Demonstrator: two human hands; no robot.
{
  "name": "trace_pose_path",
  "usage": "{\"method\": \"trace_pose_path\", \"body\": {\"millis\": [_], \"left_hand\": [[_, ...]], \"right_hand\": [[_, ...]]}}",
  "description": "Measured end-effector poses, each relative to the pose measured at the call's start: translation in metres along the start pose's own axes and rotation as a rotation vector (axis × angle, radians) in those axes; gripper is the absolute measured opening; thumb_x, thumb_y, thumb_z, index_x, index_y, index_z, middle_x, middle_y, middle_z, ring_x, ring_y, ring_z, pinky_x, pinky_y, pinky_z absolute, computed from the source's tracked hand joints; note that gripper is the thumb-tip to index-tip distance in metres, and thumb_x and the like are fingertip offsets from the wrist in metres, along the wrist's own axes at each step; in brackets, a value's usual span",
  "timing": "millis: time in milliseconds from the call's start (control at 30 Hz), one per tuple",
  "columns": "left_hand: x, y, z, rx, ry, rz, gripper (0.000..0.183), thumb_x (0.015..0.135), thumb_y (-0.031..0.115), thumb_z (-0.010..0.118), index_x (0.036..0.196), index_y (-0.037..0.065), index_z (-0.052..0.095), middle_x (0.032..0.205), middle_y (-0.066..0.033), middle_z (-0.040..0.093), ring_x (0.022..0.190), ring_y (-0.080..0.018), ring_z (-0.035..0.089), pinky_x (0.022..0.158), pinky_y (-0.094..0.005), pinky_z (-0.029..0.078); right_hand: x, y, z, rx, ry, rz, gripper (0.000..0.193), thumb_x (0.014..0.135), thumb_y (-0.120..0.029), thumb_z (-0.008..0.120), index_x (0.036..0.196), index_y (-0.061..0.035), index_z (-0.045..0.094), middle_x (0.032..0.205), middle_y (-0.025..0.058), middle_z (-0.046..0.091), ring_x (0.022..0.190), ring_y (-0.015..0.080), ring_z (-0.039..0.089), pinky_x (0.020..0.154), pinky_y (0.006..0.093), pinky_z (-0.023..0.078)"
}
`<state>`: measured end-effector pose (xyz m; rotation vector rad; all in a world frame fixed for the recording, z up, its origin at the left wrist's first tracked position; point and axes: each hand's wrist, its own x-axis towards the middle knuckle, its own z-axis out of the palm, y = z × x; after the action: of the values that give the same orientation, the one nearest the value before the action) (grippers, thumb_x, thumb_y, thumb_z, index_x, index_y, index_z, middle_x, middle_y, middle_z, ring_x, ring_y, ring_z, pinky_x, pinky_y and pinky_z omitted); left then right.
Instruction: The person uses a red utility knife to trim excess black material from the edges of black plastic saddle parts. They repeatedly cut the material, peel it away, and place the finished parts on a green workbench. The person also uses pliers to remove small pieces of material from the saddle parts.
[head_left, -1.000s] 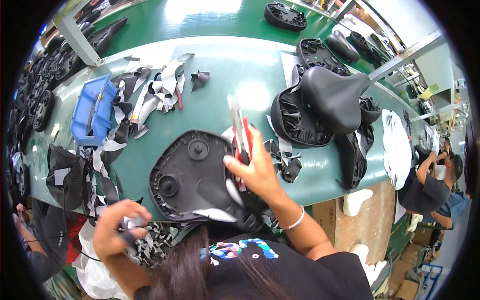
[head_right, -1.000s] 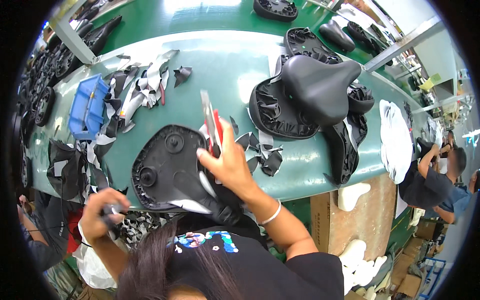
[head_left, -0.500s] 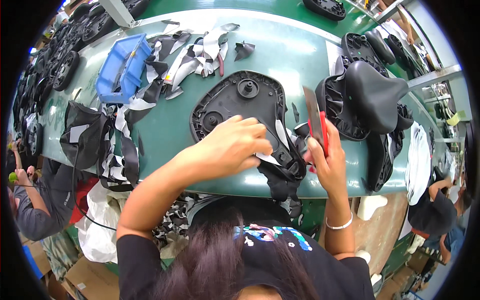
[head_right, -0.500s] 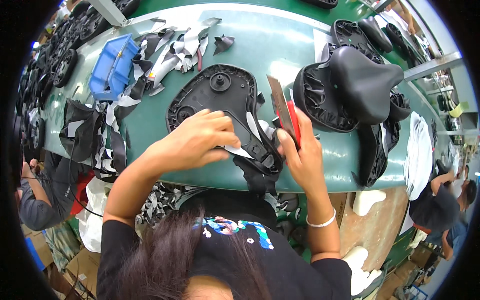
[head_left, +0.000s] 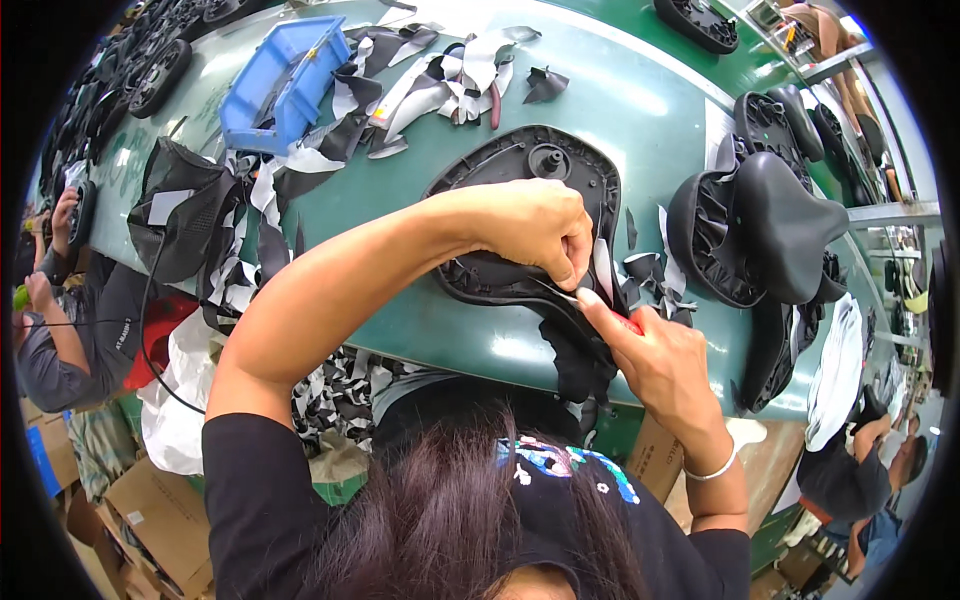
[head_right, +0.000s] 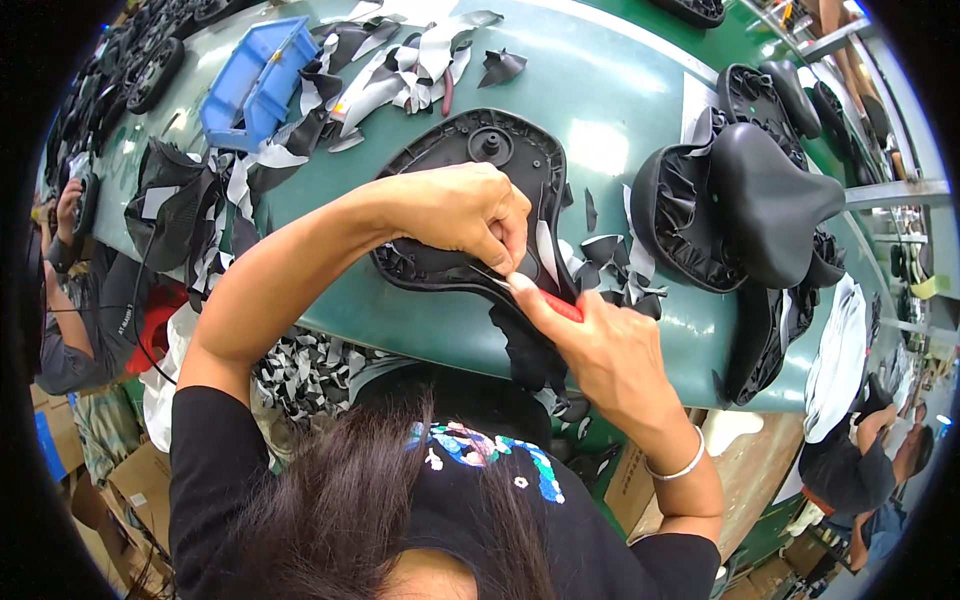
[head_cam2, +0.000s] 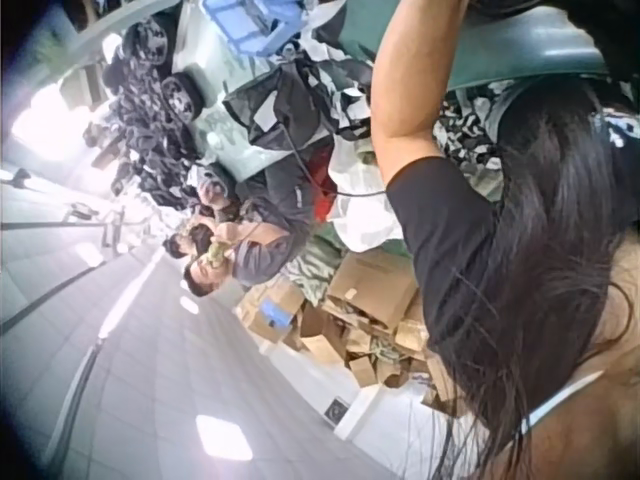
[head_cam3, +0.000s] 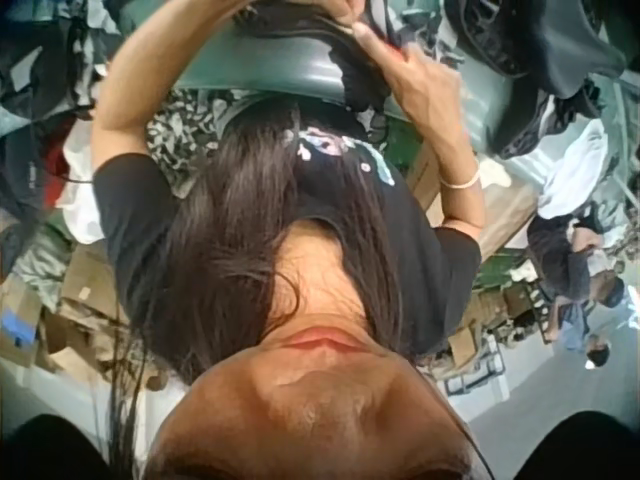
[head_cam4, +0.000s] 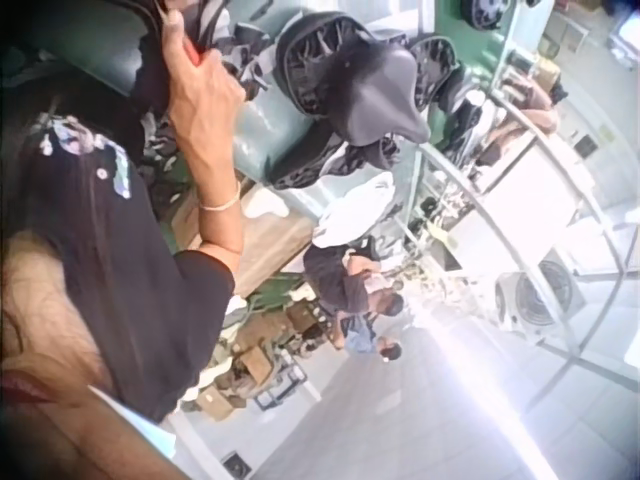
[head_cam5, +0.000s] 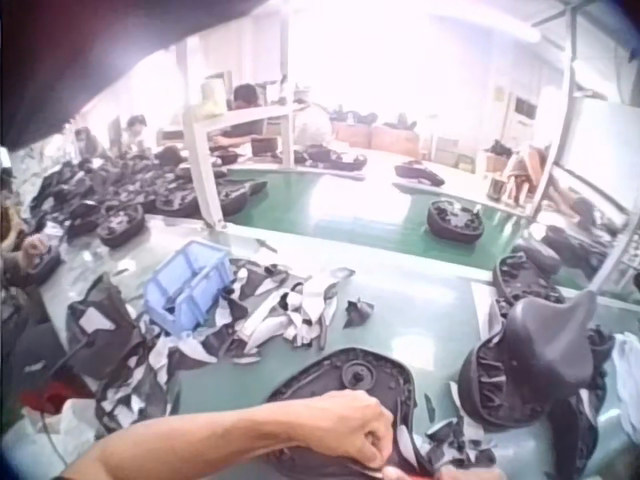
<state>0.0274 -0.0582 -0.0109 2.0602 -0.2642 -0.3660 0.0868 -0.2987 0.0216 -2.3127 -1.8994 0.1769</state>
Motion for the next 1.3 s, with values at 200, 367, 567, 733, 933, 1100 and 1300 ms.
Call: {"method": "trace_pose_path", "body": {"millis": [200, 367, 567, 733, 933, 1100, 1300], "left_hand": [[-0.017, 0.017, 0.003, 0.057, 0.256, 0.01, 0.018, 0.074, 0.02, 0.072, 0.083, 0.004, 0.07, 0.08, -0.0065, 0.063, 0.074, -0.0165, 0.061, 0.065, -0.0321, 0.046], [-0.06, -0.014, -0.01, 0.376, 0.869, -0.617, 0.039, 0.085, 0.04, 0.063, 0.089, 0.002, 0.066, 0.081, -0.0134, 0.064, 0.075, -0.022, 0.061, 0.067, -0.0351, 0.046], [-0.076, -0.049, -0.035, -0.149, 0.746, -0.557, 0.039, 0.087, 0.038, 0.064, 0.083, -0.001, 0.067, 0.073, -0.0042, 0.064, 0.066, -0.0106, 0.053, 0.061, -0.0296, 0.043], [-0.03, -0.056, -0.067, -0.836, 1.411, -0.161, 0.03, 0.093, 0.031, 0.057, 0.099, 0.002, 0.059, 0.085, -0.0033, 0.062, 0.056, -0.0075, 0.052, 0.051, -0.0218, 0.04], [0.062, -0.078, -0.006, -0.089, 1.126, 0.038, 0.015, 0.09, 0.014, 0.06, 0.088, 0.0, 0.062, 0.074, -0.0033, 0.058, 0.061, -0.0105, 0.051, 0.056, -0.0259, 0.042], [0.056, -0.076, -0.015, -0.317, 1.076, -0.027, 0.015, 0.087, 0.013, 0.063, 0.087, -0.002, 0.062, 0.071, -0.0086, 0.057, 0.061, -0.0131, 0.052, 0.057, -0.0278, 0.043], [0.055, -0.072, -0.017, -0.296, 1.035, -0.058, 0.015, 0.087, 0.013, 0.065, 0.086, -0.002, 0.062, 0.074, -0.0071, 0.06, 0.059, -0.0106, 0.053, 0.054, -0.0264, 0.044]], "right_hand": [[-0.048, 0.014, -0.02, 0.103, -0.201, 0.16, 0.055, 0.08, -0.01, 0.064, 0.131, -0.0259, 0.053, 0.062, 0.0079, 0.049, 0.052, 0.0267, 0.053, 0.049, 0.0383, 0.041], [-0.033, 0.026, 0.012, 0.733, 0.309, 0.432, 0.046, 0.081, -0.007, 0.068, 0.125, -0.006, 0.054, 0.078, 0.0092, 0.064, 0.068, 0.018, 0.063, 0.063, 0.0287, 0.049], [0.035, 0.049, -0.006, 0.579, 0.597, 0.397, 0.034, 0.081, -0.007, 0.07, 0.112, -0.0045, 0.057, 0.078, 0.003, 0.061, 0.064, 0.0088, 0.056, 0.06, 0.025, 0.047], [0.119, 0.102, -0.063, 0.882, 0.84, 0.405, 0.04, 0.085, -0.01, 0.067, 0.122, -0.0006, 0.055, 0.076, -0.0023, 0.053, 0.055, 0.0032, 0.047, 0.049, 0.0178, 0.038], [0.292, 0.229, -0.037, 1.155, 0.714, 0.478, 0.029, 0.079, -0.016, 0.068, 0.103, -0.0032, 0.057, 0.079, 0.0058, 0.061, 0.062, 0.0128, 0.059, 0.051, 0.0258, 0.048], [0.379, 0.309, 0.029, 1.311, 0.906, 0.681, 0.036, 0.075, -0.011, 0.07, 0.107, -0.0016, 0.058, 0.08, 0.006, 0.058, 0.062, 0.0151, 0.058, 0.053, 0.0291, 0.052], [0.408, 0.336, 0.069, 1.219, 1.103, 0.672, 0.024, 0.074, -0.015, 0.069, 0.094, -0.0047, 0.059, 0.075, 0.0038, 0.058, 0.058, 0.013, 0.056, 0.054, 0.028, 0.051]]}}
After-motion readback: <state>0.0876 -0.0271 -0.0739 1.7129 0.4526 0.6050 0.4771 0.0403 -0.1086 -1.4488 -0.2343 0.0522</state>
